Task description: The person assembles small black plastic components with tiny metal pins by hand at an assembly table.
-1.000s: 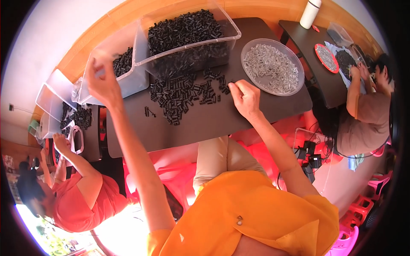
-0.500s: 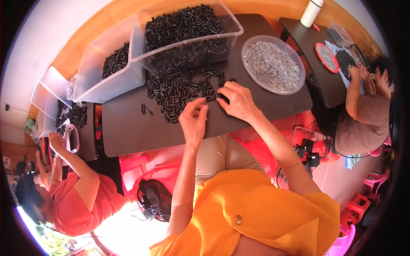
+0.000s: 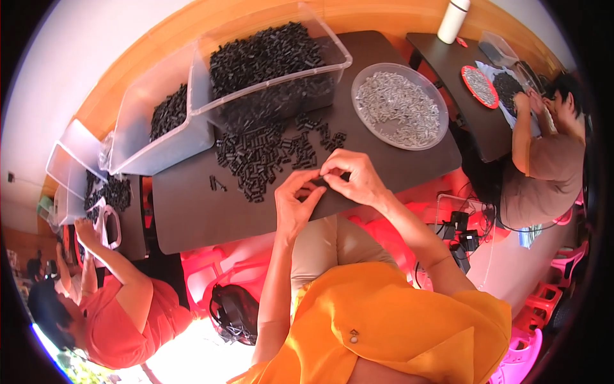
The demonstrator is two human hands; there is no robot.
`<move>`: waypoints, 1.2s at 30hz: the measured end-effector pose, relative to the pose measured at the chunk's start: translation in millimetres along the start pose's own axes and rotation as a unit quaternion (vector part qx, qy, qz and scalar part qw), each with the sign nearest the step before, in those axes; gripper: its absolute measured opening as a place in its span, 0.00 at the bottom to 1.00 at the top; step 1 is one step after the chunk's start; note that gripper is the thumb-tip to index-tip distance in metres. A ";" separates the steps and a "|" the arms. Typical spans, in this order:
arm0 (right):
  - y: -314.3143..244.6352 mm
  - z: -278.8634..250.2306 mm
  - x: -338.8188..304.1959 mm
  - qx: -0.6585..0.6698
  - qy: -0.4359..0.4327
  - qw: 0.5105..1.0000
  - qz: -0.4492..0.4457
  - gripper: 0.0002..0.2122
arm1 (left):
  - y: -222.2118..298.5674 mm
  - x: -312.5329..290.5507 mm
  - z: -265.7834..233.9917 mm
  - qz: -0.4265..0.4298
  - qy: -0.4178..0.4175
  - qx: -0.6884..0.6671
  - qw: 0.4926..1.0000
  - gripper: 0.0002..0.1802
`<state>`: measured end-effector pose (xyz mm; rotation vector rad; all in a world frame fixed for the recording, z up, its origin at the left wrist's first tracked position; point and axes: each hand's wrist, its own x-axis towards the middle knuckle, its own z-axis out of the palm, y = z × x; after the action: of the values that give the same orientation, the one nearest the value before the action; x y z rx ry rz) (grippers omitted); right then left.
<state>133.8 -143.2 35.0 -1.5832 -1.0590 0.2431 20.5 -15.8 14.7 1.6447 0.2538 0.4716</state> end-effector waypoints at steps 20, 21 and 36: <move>29.6 -154.2 29.8 -0.342 0.075 0.931 0.103 0.03 | -6.7 0.2 12.5 -0.086 0.024 -0.122 0.989 0.09; 31.8 -158.4 30.4 -0.380 0.026 0.915 0.135 0.03 | -7.6 1.1 11.3 -0.092 0.021 -0.113 0.989 0.10; 40.2 -125.5 39.6 -0.362 -0.109 0.917 0.127 0.02 | -3.0 0.5 10.8 -0.091 0.034 -0.130 0.987 0.10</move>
<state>258.7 -197.1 55.3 -2.4167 -1.1853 0.2161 26.1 -24.8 11.1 1.3383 0.3737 0.4034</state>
